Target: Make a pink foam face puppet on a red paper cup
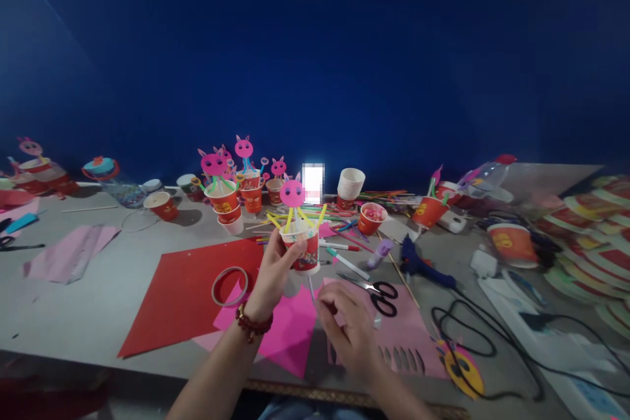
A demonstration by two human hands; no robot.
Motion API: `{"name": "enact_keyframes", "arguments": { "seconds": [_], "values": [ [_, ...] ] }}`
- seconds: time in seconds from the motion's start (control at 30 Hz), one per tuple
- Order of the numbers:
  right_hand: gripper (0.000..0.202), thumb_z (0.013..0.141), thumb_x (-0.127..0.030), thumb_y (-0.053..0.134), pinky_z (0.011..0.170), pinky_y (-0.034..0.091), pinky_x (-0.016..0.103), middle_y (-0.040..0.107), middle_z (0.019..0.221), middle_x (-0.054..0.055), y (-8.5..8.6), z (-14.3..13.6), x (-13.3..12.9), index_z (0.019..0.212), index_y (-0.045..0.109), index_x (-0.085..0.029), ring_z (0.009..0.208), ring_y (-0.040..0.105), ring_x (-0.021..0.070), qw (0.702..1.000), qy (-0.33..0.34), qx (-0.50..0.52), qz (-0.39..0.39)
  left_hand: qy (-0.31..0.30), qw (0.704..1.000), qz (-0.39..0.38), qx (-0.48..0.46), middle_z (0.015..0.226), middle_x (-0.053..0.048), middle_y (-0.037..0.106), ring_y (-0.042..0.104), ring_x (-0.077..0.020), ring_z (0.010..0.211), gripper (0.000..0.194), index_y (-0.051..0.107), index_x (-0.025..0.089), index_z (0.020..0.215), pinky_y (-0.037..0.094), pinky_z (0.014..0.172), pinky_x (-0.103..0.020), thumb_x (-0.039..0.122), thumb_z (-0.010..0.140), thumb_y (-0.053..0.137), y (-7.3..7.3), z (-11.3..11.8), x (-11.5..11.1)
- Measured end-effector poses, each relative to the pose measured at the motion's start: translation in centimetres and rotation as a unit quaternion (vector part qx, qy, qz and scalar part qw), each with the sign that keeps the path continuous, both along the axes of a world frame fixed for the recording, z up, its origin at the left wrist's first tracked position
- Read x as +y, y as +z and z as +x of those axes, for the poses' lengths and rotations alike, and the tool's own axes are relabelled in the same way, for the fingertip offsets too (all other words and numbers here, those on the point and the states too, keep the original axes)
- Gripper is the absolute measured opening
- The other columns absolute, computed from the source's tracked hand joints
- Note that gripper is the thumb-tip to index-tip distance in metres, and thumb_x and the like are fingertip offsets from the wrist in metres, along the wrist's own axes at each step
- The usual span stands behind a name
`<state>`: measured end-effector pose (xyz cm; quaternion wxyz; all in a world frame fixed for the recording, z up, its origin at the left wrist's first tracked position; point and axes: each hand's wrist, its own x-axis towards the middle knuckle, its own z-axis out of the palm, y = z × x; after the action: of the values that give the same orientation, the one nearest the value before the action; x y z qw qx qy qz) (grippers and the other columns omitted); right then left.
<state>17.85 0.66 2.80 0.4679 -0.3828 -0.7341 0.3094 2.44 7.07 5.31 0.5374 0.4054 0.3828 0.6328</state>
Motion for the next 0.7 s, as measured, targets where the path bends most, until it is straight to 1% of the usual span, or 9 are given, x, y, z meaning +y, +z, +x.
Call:
{"name": "enact_keyframes", "arguments": {
  "seconds": [0.1, 0.17, 0.2, 0.27, 0.33, 0.43, 0.53, 0.7],
  "values": [
    [0.014, 0.097, -0.031, 0.051, 0.061, 0.045, 0.026, 0.06, 0.08, 0.002, -1.0, 0.2, 0.2, 0.094, 0.059, -0.02, 0.07, 0.057, 0.016, 0.992, -0.067, 0.076, -0.077, -0.007, 0.996, -0.043, -0.078, 0.107, -0.005, 0.071, 0.066, -0.0185, 0.095, 0.033, 0.062, 0.019, 0.107, 0.052, 0.084, -0.03, 0.034, 0.08, 0.075, -0.3, -0.5, 0.0],
    [0.019, 0.096, -0.036, 0.053, 0.059, 0.047, 0.025, 0.062, 0.085, 0.003, -1.5, 0.2, 0.5, 0.105, 0.058, -0.02, 0.072, 0.06, 0.0161, 0.977, -0.087, 0.126, -0.145, -0.008, 0.993, -0.061, -0.099, 0.104, -0.004, 0.071, 0.067, -0.0182, 0.091, 0.032, 0.063, 0.019, 0.103, 0.052, 0.081, -0.029, 0.035, 0.079, 0.076, -0.6, -0.6, -0.1],
    [0.022, 0.095, -0.038, 0.054, 0.058, 0.047, 0.024, 0.063, 0.087, 0.004, -1.6, 0.1, 0.7, 0.108, 0.058, -0.02, 0.072, 0.06, 0.016, 0.972, -0.079, 0.14, -0.172, -0.009, 0.992, -0.066, -0.104, 0.103, -0.003, 0.072, 0.067, -0.0181, 0.091, 0.031, 0.063, 0.019, 0.103, 0.052, 0.081, -0.029, 0.036, 0.08, 0.076, -0.7, -0.6, -0.1],
    [0.023, 0.093, -0.039, 0.057, 0.057, 0.045, 0.023, 0.063, 0.084, 0.003, -1.7, -0.2, 0.9, 0.104, 0.06, -0.02, 0.069, 0.058, 0.0152, 0.969, -0.035, 0.132, -0.208, -0.015, 0.991, -0.073, -0.115, 0.104, -0.003, 0.072, 0.067, -0.0175, 0.092, 0.029, 0.064, 0.02, 0.103, 0.052, 0.082, -0.029, 0.035, 0.081, 0.075, -0.8, -0.4, -0.3],
    [0.021, 0.091, -0.039, 0.059, 0.055, 0.042, 0.022, 0.06, 0.076, 0.0, -1.7, -0.6, 1.0, 0.092, 0.062, -0.019, 0.065, 0.055, 0.0141, 0.968, 0.008, 0.107, -0.227, -0.021, 0.99, -0.068, -0.118, 0.106, -0.003, 0.071, 0.066, -0.0168, 0.094, 0.029, 0.064, 0.021, 0.105, 0.052, 0.085, -0.029, 0.034, 0.082, 0.074, -0.9, -0.2, -0.6],
    [0.024, 0.09, -0.04, 0.057, 0.052, 0.039, 0.022, 0.053, 0.067, -0.002, -1.7, -1.3, 1.0, 0.08, 0.061, -0.019, 0.06, 0.05, 0.0132, 0.964, 0.023, 0.091, -0.248, -0.032, 0.994, -0.04, -0.099, 0.11, -0.004, 0.069, 0.065, -0.017, 0.094, 0.034, 0.062, 0.021, 0.112, 0.052, 0.084, -0.029, 0.032, 0.082, 0.075, -1.2, 0.1, -1.3],
    [0.025, 0.09, -0.04, 0.058, 0.053, 0.039, 0.022, 0.051, 0.064, -0.003, -2.2, -1.5, 0.8, 0.077, 0.06, -0.019, 0.059, 0.049, 0.0134, 0.964, 0.013, 0.087, -0.25, -0.046, 0.996, -0.024, -0.069, 0.108, -0.004, 0.069, 0.065, -0.0176, 0.091, 0.042, 0.06, 0.022, 0.115, 0.052, 0.081, -0.029, 0.031, 0.078, 0.078, -1.8, 0.3, -2.1],
    [0.022, 0.089, -0.037, 0.06, 0.06, 0.047, 0.025, 0.06, 0.069, 0.001, -3.0, -1.1, 0.6, 0.08, 0.064, -0.018, 0.067, 0.055, 0.0168, 0.968, 0.005, 0.099, -0.23, -0.097, 0.994, -0.037, -0.031, 0.098, -0.005, 0.071, 0.066, -0.0181, 0.08, 0.044, 0.059, 0.021, 0.112, 0.053, 0.069, -0.028, 0.033, 0.075, 0.08, -2.6, 0.9, -3.6]
  ]
}}
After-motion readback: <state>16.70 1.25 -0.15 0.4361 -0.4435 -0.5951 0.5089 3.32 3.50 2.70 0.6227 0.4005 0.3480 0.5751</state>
